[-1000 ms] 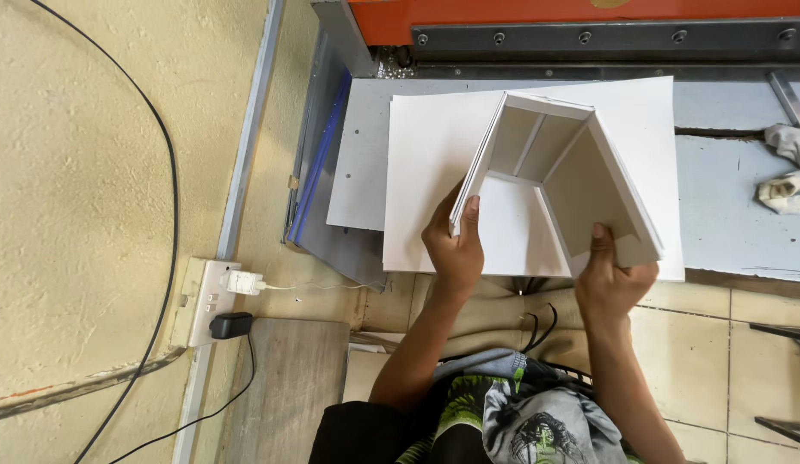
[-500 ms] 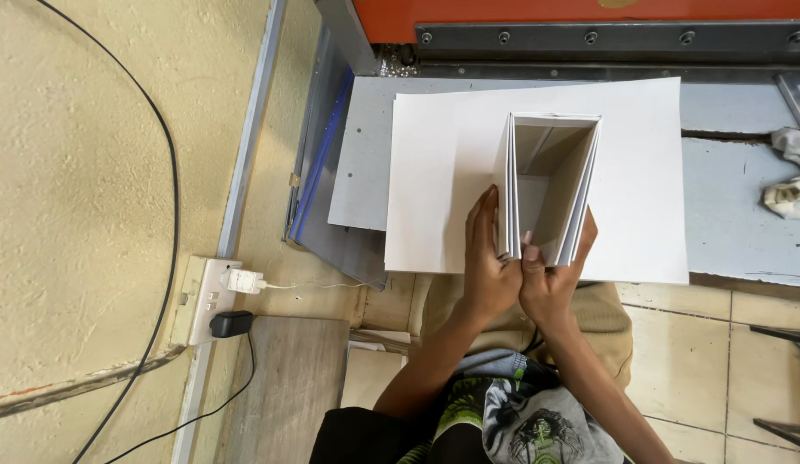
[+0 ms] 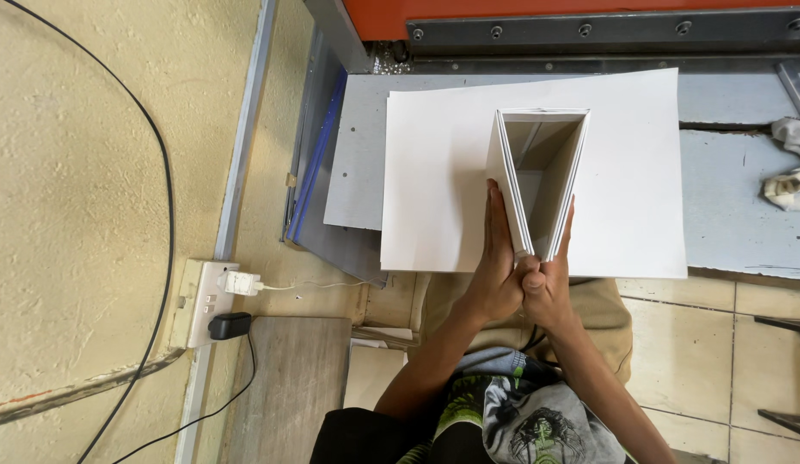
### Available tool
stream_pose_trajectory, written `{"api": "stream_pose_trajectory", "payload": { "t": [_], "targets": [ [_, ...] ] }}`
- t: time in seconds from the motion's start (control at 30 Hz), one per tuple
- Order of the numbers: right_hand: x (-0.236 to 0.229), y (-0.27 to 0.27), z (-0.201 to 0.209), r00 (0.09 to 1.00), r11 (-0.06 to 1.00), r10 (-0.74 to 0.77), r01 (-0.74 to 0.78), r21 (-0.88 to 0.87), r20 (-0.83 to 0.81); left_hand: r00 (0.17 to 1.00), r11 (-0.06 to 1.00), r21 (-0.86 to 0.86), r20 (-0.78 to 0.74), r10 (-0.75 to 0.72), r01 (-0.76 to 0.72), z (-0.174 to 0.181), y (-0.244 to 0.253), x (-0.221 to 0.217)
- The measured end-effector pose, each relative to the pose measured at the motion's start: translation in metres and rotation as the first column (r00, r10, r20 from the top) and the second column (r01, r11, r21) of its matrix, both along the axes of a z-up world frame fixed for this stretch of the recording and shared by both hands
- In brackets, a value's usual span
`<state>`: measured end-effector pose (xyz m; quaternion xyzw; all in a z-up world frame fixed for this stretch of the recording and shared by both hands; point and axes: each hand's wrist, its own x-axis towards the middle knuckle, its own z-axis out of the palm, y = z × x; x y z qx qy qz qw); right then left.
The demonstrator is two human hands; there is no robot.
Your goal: The person wipes the surface of a white paper structure with a cloth, folding and unfolding it to clean different sections. They handle the paper carefully, ensuring the cloth reaches the edges and creases of the structure.
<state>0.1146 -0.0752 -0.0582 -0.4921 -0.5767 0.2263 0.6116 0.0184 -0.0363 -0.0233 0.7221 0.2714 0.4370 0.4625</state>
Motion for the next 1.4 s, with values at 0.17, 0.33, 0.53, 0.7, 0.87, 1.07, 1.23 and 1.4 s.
{"api": "stream_pose_trajectory", "payload": {
  "t": [0.17,0.33,0.53,0.7,0.87,1.07,1.23,1.4],
  "targets": [
    [0.000,0.001,0.002,0.999,1.000,0.030,-0.030,-0.003,-0.019,1.000,1.000,0.009,-0.010,-0.018,0.018,-0.002,0.001,0.002],
    [0.000,0.001,0.003,0.997,0.998,0.069,-0.069,-0.008,-0.041,1.000,0.999,0.030,-0.027,-0.012,0.012,-0.005,0.001,0.003],
    [0.015,-0.002,0.010,0.998,1.000,0.005,-0.004,0.012,-0.062,0.997,0.998,-0.013,0.051,0.062,-0.062,-0.010,0.000,0.000],
    [0.022,-0.001,0.018,0.994,0.992,-0.109,0.108,0.061,0.019,0.973,0.960,0.163,0.010,0.229,-0.228,-0.027,0.008,-0.006],
    [0.019,-0.009,-0.013,0.992,0.998,-0.068,0.069,0.008,-0.110,0.956,0.917,0.290,-0.019,0.293,-0.275,-0.033,0.008,0.000],
    [0.045,-0.025,-0.026,0.988,0.991,-0.123,0.118,-0.066,-0.092,0.947,0.903,0.286,0.092,0.307,-0.321,-0.020,0.004,-0.010],
    [0.104,-0.041,-0.085,0.951,0.935,-0.306,0.308,-0.178,0.042,0.934,0.923,0.155,0.115,0.338,-0.353,-0.038,0.026,-0.052],
    [0.165,-0.015,0.024,0.910,0.909,-0.414,0.411,-0.075,-0.036,0.830,0.828,-0.070,0.004,0.558,-0.556,0.012,0.088,-0.111]
  ]
}}
